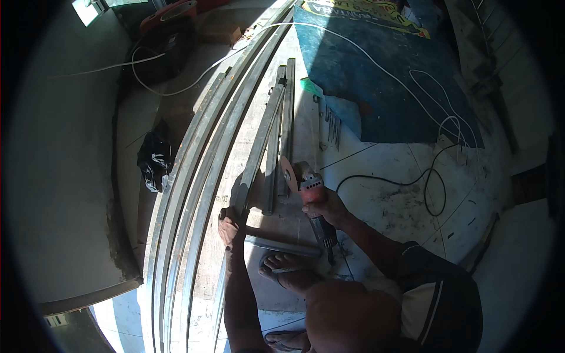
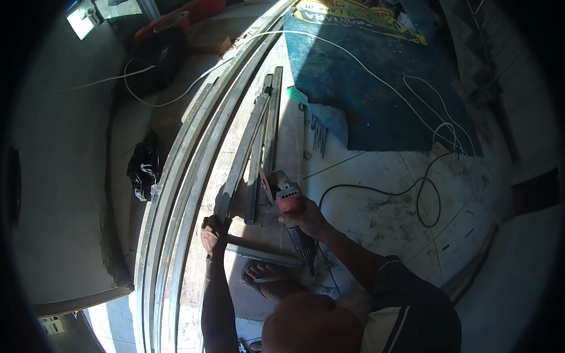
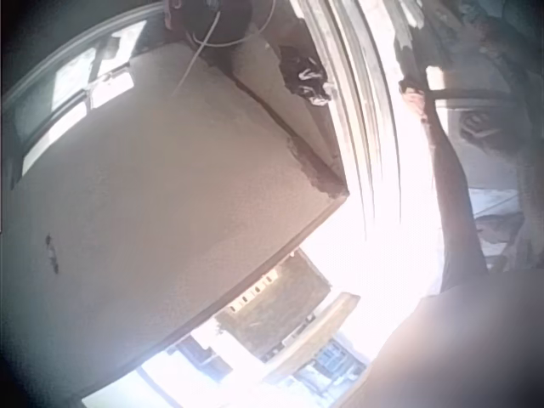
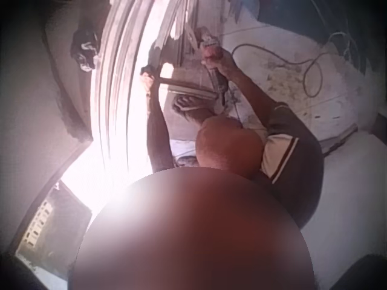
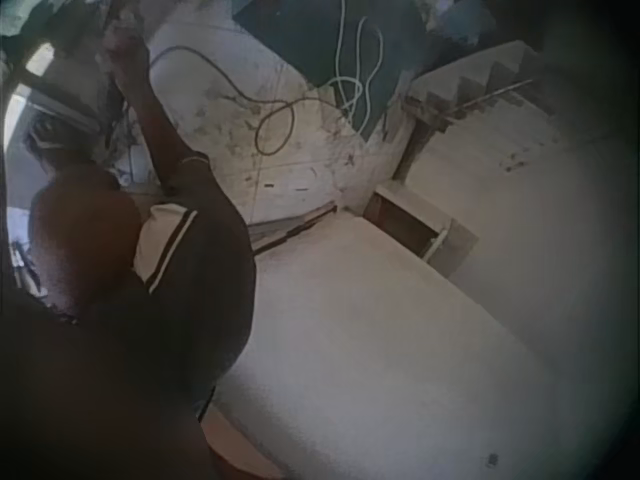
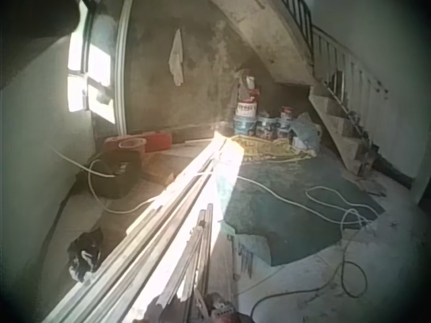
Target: The person cuts thin metal strips on the floor using an angle grinder.
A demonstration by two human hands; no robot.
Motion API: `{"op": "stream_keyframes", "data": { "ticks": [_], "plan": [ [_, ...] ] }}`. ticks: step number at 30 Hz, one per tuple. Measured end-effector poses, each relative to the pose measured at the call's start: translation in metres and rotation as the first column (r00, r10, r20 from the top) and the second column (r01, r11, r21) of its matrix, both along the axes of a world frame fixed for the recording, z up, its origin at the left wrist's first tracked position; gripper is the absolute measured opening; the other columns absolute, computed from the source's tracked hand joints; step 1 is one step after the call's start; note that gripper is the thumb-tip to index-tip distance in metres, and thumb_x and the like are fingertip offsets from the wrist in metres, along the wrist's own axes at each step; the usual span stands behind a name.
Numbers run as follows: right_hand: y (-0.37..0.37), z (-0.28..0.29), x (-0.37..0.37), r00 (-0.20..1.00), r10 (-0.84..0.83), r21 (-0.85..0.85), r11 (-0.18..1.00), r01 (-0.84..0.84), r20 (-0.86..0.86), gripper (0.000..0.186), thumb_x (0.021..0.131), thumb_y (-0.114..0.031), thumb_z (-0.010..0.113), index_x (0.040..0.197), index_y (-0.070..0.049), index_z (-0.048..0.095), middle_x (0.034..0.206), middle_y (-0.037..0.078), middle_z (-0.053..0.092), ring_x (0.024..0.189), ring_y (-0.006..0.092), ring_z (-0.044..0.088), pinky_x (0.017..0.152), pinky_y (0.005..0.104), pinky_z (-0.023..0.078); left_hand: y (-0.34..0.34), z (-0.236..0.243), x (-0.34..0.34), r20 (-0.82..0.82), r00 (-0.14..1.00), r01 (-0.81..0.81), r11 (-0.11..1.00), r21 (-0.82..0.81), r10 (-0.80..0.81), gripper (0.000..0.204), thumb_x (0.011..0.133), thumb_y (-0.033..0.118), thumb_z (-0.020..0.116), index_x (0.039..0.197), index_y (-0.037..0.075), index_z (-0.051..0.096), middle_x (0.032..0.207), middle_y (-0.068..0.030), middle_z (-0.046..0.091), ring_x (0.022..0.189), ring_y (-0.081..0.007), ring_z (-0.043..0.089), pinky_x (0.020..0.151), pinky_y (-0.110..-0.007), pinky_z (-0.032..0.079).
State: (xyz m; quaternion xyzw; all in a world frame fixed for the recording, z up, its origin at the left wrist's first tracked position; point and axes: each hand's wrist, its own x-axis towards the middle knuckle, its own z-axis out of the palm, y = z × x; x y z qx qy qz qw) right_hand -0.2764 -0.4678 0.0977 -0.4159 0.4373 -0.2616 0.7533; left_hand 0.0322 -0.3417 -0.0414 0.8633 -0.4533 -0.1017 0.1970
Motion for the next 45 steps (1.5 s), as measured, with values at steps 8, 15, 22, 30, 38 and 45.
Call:
{"op": "stream_keyframes", "data": {
  "ticks": [8, 15, 22, 30, 38, 45],
  "plan": [
    [0.0, -0.007, -0.009, 0.998, -0.019, 0.037, 0.999, 0.016, 0.061, 0.05, 0.076, -0.001, 0.078, 0.12, -0.001, 0.055, 0.092, 0.006, 0.061, 0.077, 0.0158, 0.065, 0.07, 0.032, 0.056, -0.023, 0.07, -0.028, -0.126, 0.984, 0.104, 0.975, -0.197, -0.13, 0.042, 0.078, 0.034, 0.081, 0.105, 0.006, 0.067, 0.091, -0.0164, 0.067, 0.088, -0.0377, 0.065, 0.073, -0.046, 0.051],
    [0.0, -0.008, -0.01, 0.999, -0.012, 0.051, 0.999, 0.01, 0.034, 0.05, 0.076, -0.001, 0.078, 0.12, -0.001, 0.055, 0.093, 0.006, 0.061, 0.08, 0.0157, 0.065, 0.07, 0.0319, 0.056, -0.018, 0.072, -0.029, -0.167, 0.977, 0.088, 0.966, -0.243, -0.131, 0.04, 0.076, 0.026, 0.083, 0.107, 0.005, 0.07, 0.093, -0.0168, 0.069, 0.085, -0.0369, 0.067, 0.07, -0.044, 0.051],
    [-0.002, -0.003, -0.008, 1.0, -0.009, 0.039, 0.999, 0.008, 0.018, 0.05, 0.076, -0.001, 0.078, 0.12, -0.001, 0.054, 0.094, 0.006, 0.061, 0.081, 0.016, 0.065, 0.071, 0.0315, 0.056, -0.018, 0.07, -0.029, -0.177, 0.975, 0.079, 0.958, -0.277, -0.132, 0.038, 0.078, 0.027, 0.082, 0.106, 0.004, 0.071, 0.094, -0.0162, 0.07, 0.085, -0.0358, 0.067, 0.07, -0.043, 0.052],
    [0.001, -0.012, -0.01, 1.0, -0.009, 0.03, 1.0, 0.008, 0.012, 0.049, 0.075, -0.003, 0.08, 0.118, -0.001, 0.056, 0.094, 0.005, 0.062, 0.08, 0.015, 0.065, 0.071, 0.0306, 0.056, -0.02, 0.066, -0.026, -0.13, 0.979, 0.128, 0.971, -0.2, -0.156, 0.041, 0.079, 0.031, 0.08, 0.11, 0.006, 0.069, 0.096, -0.0144, 0.07, 0.088, -0.0354, 0.067, 0.072, -0.043, 0.052],
    [0.0, -0.015, -0.01, 1.0, -0.011, 0.04, 0.999, 0.01, 0.019, 0.05, 0.074, -0.003, 0.079, 0.119, -0.002, 0.057, 0.093, 0.004, 0.061, 0.078, 0.0142, 0.064, 0.07, 0.0301, 0.055, -0.016, 0.065, -0.025, -0.107, 0.982, 0.127, 0.967, -0.22, -0.153, 0.043, 0.079, 0.032, 0.08, 0.112, 0.007, 0.068, 0.096, -0.015, 0.069, 0.089, -0.0363, 0.066, 0.072, -0.044, 0.052],
    [-0.001, -0.012, -0.011, 1.0, -0.023, 0.036, 0.999, 0.023, -0.001, 0.05, 0.074, -0.002, 0.079, 0.119, -0.002, 0.057, 0.093, 0.004, 0.061, 0.079, 0.0141, 0.063, 0.07, 0.03, 0.054, -0.022, 0.09, -0.039, -0.082, 0.992, 0.083, 0.988, -0.134, -0.095, 0.039, 0.082, 0.031, 0.078, 0.11, 0.007, 0.068, 0.096, -0.0144, 0.069, 0.088, -0.0362, 0.066, 0.072, -0.045, 0.052]
  ]
}}
